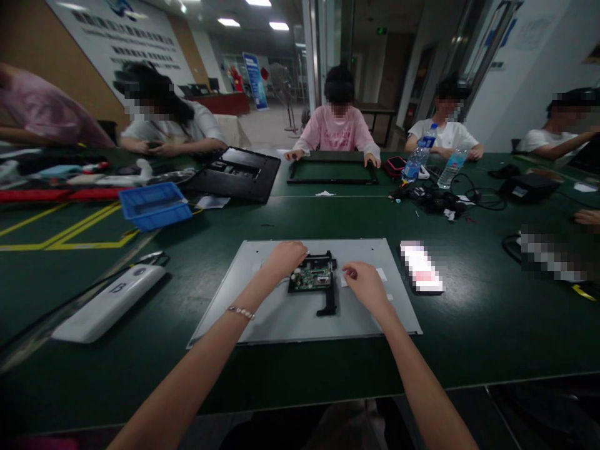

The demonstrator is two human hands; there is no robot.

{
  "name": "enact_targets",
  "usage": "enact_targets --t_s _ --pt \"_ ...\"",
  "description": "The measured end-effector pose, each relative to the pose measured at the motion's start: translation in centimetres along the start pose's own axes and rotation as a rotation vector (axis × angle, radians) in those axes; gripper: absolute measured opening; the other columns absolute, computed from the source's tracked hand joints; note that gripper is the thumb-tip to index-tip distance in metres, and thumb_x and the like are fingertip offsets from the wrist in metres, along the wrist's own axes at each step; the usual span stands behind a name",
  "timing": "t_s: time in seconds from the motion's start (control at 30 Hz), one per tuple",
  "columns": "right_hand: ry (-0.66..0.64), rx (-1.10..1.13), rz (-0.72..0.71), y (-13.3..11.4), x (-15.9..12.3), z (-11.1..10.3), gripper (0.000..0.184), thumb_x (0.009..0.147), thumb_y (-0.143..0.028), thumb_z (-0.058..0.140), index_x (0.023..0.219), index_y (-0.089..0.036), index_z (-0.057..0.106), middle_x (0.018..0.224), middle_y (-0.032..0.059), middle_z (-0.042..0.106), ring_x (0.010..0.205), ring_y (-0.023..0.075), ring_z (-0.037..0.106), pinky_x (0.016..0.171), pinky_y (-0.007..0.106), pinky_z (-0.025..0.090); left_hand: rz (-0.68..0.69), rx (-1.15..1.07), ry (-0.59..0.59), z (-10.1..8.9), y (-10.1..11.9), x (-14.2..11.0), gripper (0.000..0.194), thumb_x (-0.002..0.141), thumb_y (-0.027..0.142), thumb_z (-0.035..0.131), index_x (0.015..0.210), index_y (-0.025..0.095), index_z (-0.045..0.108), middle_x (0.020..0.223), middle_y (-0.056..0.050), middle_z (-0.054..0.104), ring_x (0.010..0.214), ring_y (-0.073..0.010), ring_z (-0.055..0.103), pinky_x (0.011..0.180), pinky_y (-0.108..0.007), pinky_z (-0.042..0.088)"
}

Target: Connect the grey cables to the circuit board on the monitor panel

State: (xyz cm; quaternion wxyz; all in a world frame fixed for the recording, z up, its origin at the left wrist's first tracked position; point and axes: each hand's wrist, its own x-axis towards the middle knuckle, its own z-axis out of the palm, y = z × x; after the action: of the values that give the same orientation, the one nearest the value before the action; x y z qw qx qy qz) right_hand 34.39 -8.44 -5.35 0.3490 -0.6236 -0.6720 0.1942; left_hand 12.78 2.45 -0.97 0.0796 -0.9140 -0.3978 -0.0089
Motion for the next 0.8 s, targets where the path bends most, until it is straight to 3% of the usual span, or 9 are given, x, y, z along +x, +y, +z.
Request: enact_targets --t_s 0.23,0.4,0.5,0.67,0.8 --pt "0.110 -0.089 0.102 2.5 0.0 -1.6 0.019 0.076 -0.020 0.052 0.087 -0.019 0.067 0.079 0.0043 0.068 0.069 0.0170 0.062 0.070 0.031 0.048 0.010 0.025 0.015 -0.2 -0.1 1.1 0.017 0.082 0.008 0.051 0.080 0.011 0.067 0.087 -0.016 0.067 0.083 -0.0239 0.064 0.072 -0.031 0.044" --pt "0.127 -0.102 0.120 2.8 -0.1 -2.1 0.018 0.077 -0.021 0.052 0.087 -0.019 0.067 0.079 0.0045 0.068 0.070 0.0171 0.062 0.071 0.031 0.048 0.005 0.035 0.070 -1.0 0.1 2.8 0.021 0.082 0.004 0.047 0.086 0.009 0.066 0.093 -0.017 0.066 0.093 -0.0250 0.061 0.078 -0.034 0.040" --pt "0.128 -0.123 0.132 2.7 -0.2 -2.2 0.018 0.078 -0.021 0.052 0.089 -0.019 0.067 0.081 0.0048 0.067 0.070 0.0169 0.061 0.071 0.031 0.048 -0.010 0.028 0.065 -0.7 0.3 3.2 0.020 0.081 0.004 0.048 0.080 0.009 0.067 0.088 -0.017 0.067 0.091 -0.0249 0.061 0.079 -0.036 0.038" --pt "0.133 -0.164 0.137 2.6 -0.2 -2.3 0.020 0.079 -0.022 0.054 0.094 -0.018 0.066 0.099 0.0068 0.064 0.072 0.0145 0.061 0.076 0.031 0.047 -0.081 0.001 0.072 -0.1 0.1 2.3 0.019 0.084 0.019 0.050 0.080 0.012 0.067 0.089 -0.015 0.068 0.093 -0.0275 0.060 0.088 -0.043 0.033" --pt "0.146 -0.148 0.016 1.6 -0.2 -2.1 0.024 0.082 -0.025 0.053 0.103 -0.018 0.063 0.107 0.0081 0.061 0.095 0.0193 0.059 0.089 0.035 0.045 -0.125 -0.057 0.104 -0.4 -0.9 0.7 0.028 0.090 0.026 0.040 0.101 0.015 0.064 0.103 -0.013 0.066 0.098 -0.0259 0.059 0.090 -0.041 0.035"
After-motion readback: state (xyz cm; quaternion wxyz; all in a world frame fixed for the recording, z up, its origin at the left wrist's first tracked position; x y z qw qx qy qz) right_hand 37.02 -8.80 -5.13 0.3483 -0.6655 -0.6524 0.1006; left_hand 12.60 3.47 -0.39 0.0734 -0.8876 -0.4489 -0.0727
